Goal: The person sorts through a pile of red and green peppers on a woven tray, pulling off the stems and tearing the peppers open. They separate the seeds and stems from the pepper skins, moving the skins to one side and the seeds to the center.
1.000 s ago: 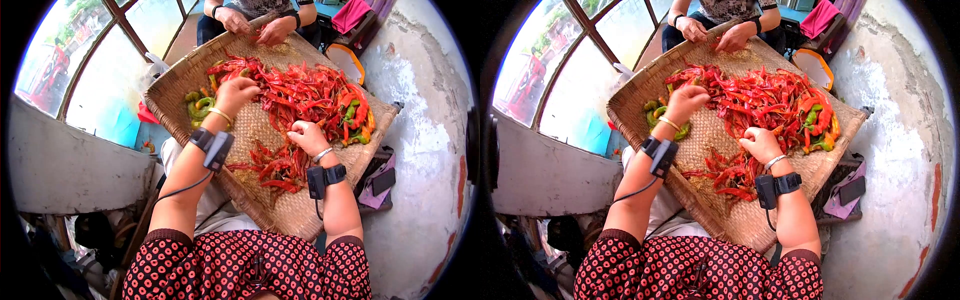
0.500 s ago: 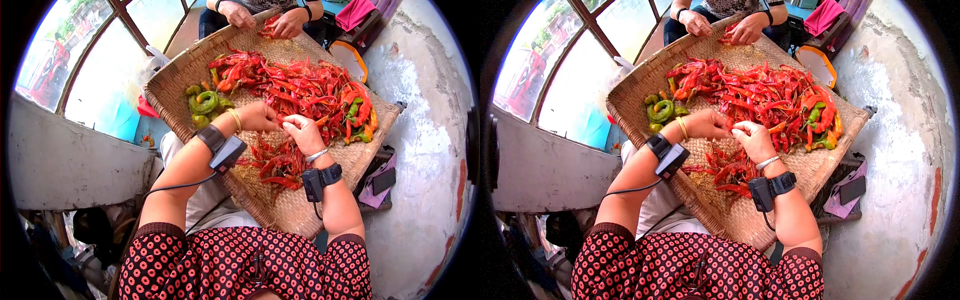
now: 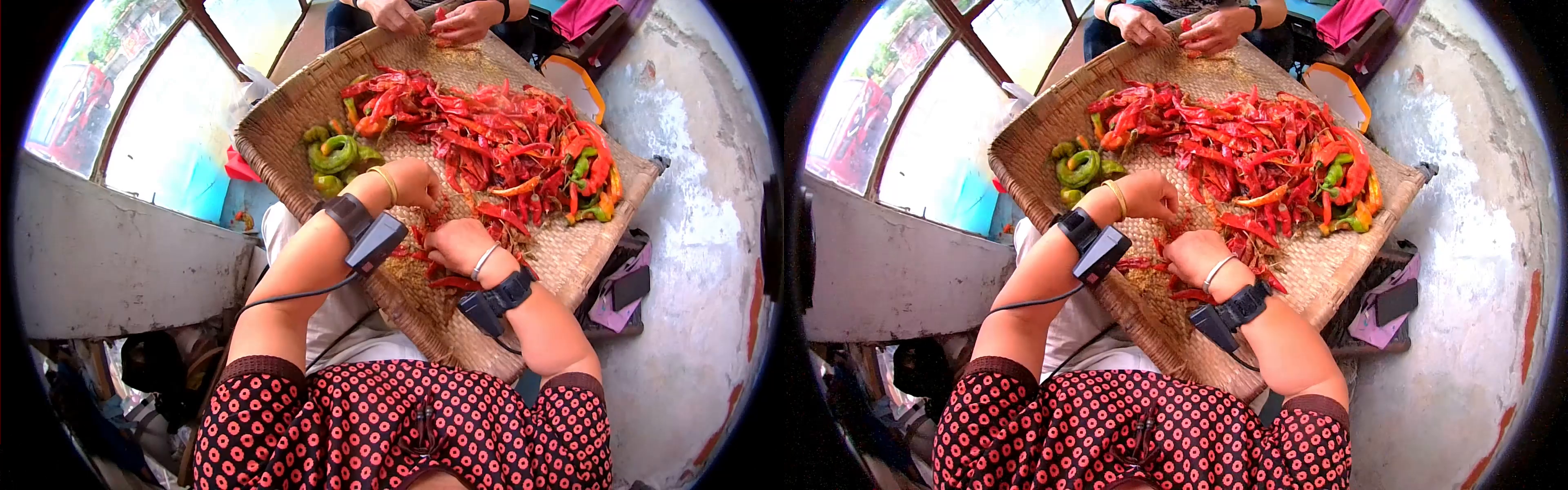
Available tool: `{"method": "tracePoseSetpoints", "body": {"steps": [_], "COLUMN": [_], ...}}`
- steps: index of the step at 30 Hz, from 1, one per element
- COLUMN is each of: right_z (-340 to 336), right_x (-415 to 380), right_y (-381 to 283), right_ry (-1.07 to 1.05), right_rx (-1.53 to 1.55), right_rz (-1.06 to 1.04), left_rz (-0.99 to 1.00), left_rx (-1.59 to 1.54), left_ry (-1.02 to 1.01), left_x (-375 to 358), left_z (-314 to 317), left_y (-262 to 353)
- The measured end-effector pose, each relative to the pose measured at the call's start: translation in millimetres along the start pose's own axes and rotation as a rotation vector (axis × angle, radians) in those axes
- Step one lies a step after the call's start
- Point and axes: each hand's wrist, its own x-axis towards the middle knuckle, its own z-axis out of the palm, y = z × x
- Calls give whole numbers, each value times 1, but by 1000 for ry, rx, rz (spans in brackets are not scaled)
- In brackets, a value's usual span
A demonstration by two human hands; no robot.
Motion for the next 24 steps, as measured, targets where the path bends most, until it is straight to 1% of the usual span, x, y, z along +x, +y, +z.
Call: {"method": "tracePoseSetpoints", "body": {"steps": [1,2,4,5,6,8,9,10,12,16,18,20,21,22,23,24], "right_z": [2,1,-3,-10,-10,-11,-16,-17,-17,-19,-18,-16,-13,-11,-9,-7], "right_x": [1,0,-2,-4,-6,-9,-10,-10,-10,-10,-11,-11,-10,-10,-9,-6], "right_y": [1,2,10,15,23,37,39,40,42,37,38,41,42,43,41,33], "right_ry": [1,1,200,199,243,317,258,257,275,245,257,269,301,332,331,340], "right_rx": [6,6,-69,-69,7,172,177,176,166,83,91,98,82,66,67,48], "right_rz": [25,25,101,145,142,137,199,199,242,264,268,274,247,220,221,161], "left_rz": [18,19,-12,59,58,17,-7,-7,3,-21,36,89,78,7,-53,-115], "left_rx": [87,87,153,161,159,268,273,272,323,363,251,121,83,84,-36,-157], "left_ry": [-24,-24,-215,-135,-134,-98,-88,-87,1,-51,23,192,294,542,681,820], "left_x": [0,0,-2,2,2,4,2,3,5,4,-1,-4,-7,-9,-11,-13], "left_z": [1,2,-1,10,11,13,11,13,16,16,10,-3,-12,-18,-24,-27], "left_y": [1,3,9,-5,-3,1,7,7,8,11,6,-4,-5,-4,-2,-2]}}
